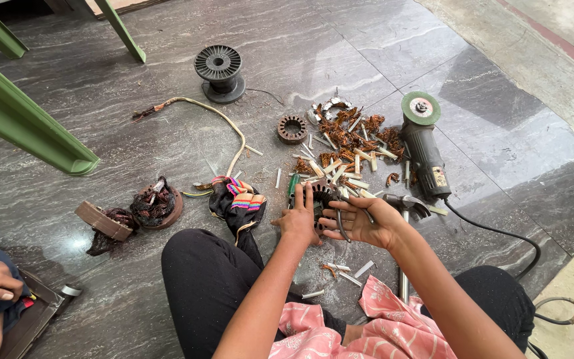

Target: The person sits on the floor and uses a hammer and a metal rod to tap and remove small white plastic pieces from a circular motor stator. The person repeatedly rotates the stator and continues tapping until the pieces are dislodged.

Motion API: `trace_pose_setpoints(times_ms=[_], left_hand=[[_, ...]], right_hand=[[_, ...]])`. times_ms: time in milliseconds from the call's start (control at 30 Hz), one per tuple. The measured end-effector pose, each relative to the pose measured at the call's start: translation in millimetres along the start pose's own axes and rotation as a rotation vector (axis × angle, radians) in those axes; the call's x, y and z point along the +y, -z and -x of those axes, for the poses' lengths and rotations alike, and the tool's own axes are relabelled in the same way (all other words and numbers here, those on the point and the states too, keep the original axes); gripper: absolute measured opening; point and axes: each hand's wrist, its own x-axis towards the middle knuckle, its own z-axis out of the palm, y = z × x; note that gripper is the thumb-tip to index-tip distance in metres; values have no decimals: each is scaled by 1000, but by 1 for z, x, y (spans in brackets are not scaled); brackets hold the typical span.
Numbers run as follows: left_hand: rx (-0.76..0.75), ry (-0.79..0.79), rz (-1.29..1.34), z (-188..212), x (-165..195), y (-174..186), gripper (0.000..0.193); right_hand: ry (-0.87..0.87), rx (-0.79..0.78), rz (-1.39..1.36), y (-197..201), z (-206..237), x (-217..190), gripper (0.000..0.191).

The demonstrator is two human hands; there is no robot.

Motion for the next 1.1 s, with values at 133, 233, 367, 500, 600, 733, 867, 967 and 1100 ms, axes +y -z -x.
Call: trace_pose_setpoints(times_ms=[133,233,367,500,600,733,867,967,1100], left_hand=[[-3,-8,6,1,0,1,159],[-5,-7,8,1,0,1,159],[-1,-2,15,1,0,1,159],[10,3,26,1,0,0,159],[6,-1,17,2,0,0,159],[11,-8,7,4,0,1,159],[14,-5,17,5,0,1,158],[-6,-11,24,3,0,1,159],[-3,-11,23,2,1,2,160]], right_hand=[[-17,-33,19,-1,-1,2,46],[-17,-24,2,1,-6,3,45],[-28,-28,-26,6,-15,2,47],[-49,-3,-64,12,-22,-3,49],[-69,-1,-82,12,-23,-4,48],[-66,77,-112,3,-15,-3,47],[-81,97,-136,-8,-7,-7,49],[-92,111,-169,-7,-7,-14,50],[-130,61,-192,10,-21,-20,47]])
